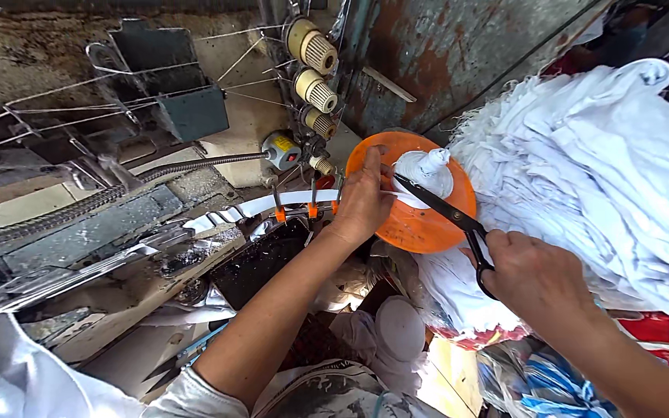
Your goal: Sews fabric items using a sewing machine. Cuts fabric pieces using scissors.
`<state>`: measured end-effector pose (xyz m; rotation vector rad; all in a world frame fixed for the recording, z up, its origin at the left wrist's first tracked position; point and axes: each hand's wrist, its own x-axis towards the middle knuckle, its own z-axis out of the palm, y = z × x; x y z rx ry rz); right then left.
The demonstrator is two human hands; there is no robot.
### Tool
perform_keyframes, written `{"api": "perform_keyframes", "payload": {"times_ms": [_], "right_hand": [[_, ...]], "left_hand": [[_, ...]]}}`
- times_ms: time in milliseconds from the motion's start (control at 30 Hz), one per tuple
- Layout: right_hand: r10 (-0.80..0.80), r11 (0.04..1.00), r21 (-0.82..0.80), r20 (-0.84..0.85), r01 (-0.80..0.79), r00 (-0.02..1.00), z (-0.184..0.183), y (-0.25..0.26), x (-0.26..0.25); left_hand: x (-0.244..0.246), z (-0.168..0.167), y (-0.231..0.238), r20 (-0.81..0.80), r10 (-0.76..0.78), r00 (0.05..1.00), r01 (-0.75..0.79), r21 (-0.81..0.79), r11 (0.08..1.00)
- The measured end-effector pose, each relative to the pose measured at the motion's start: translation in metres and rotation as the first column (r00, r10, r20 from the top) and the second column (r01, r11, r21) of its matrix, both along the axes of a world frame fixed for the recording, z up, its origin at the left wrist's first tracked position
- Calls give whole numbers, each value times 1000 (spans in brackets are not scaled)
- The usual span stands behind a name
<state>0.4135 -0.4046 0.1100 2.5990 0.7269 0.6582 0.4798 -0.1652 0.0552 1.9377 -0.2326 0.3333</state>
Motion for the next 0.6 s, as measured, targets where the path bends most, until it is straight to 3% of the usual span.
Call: {"api": "perform_keyframes", "payload": {"times_ms": [167, 267, 333, 400, 600], "right_hand": [[-7, 995, 94, -92, 16, 996, -3, -12, 2], [-47, 981, 175, -177, 79, 983, -7, -22, 1], [-81, 973, 198, -188, 118, 979, -7, -30, -2], [-114, 970, 196, -156, 144, 981, -9, -34, -7], [-135, 981, 144, 33, 129, 990, -19, -26, -12]], "left_hand": [[-9, -17, -1, 275, 26, 961, -73, 161, 984], [-19, -32, 2, 547, -31, 836, -146, 277, 950], [-33, -37, 3, 645, -75, 761, -204, 347, 915], [-44, -43, 0, 661, -101, 743, -246, 410, 878], [-36, -50, -7, 427, -58, 903, -217, 567, 795]]}}
